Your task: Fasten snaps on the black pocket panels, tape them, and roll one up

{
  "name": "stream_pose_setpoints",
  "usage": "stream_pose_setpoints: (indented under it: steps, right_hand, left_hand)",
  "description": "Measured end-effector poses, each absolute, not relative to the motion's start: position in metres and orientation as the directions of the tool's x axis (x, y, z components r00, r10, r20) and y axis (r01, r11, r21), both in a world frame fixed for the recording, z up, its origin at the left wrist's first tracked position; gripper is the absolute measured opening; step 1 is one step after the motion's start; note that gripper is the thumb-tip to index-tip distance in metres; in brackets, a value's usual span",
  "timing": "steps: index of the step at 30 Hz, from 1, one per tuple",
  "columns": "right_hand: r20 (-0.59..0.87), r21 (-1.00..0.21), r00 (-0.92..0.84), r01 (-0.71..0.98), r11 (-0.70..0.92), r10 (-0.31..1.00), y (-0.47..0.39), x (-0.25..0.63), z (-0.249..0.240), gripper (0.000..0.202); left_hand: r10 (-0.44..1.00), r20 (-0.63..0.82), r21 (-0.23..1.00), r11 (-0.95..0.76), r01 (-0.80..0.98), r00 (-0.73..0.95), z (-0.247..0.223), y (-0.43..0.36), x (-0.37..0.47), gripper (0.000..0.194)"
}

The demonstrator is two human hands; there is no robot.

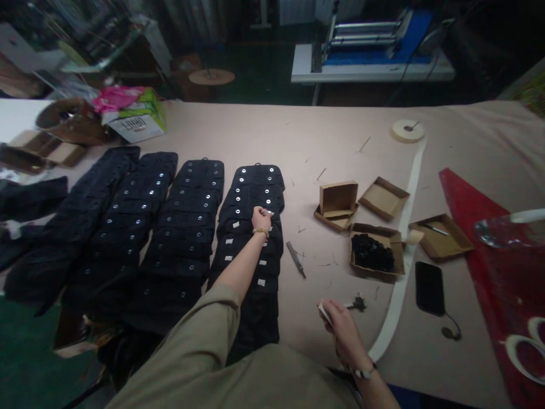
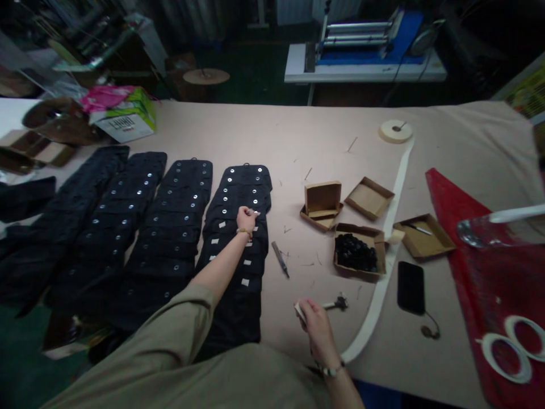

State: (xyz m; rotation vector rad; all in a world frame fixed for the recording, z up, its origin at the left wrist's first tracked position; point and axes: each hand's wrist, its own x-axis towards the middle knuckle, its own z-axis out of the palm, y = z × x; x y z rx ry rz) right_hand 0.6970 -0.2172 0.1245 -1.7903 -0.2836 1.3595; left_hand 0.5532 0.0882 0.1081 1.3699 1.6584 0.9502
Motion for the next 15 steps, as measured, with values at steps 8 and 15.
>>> stream_pose_setpoints:
  steps: [8, 15]
  right_hand:
    - [-0.678, -0.734, 0.392, -0.305, -0.607, 0.622, -0.214, 0.695, 0.133, 0.04]
    - [-0.694, -0.72, 0.436, -0.432, -0.543, 0.574, -0.208, 0.704, 0.142, 0.041]
  left_hand:
    - [0.976, -0.106, 0.826, 0.193, 0.53, -0.189, 0.076, 0.113, 0.571, 0.033]
    - [0.932, -0.131, 0.751, 0.316, 0.58, -0.338, 0.08, 0.139, 0.502, 0.022]
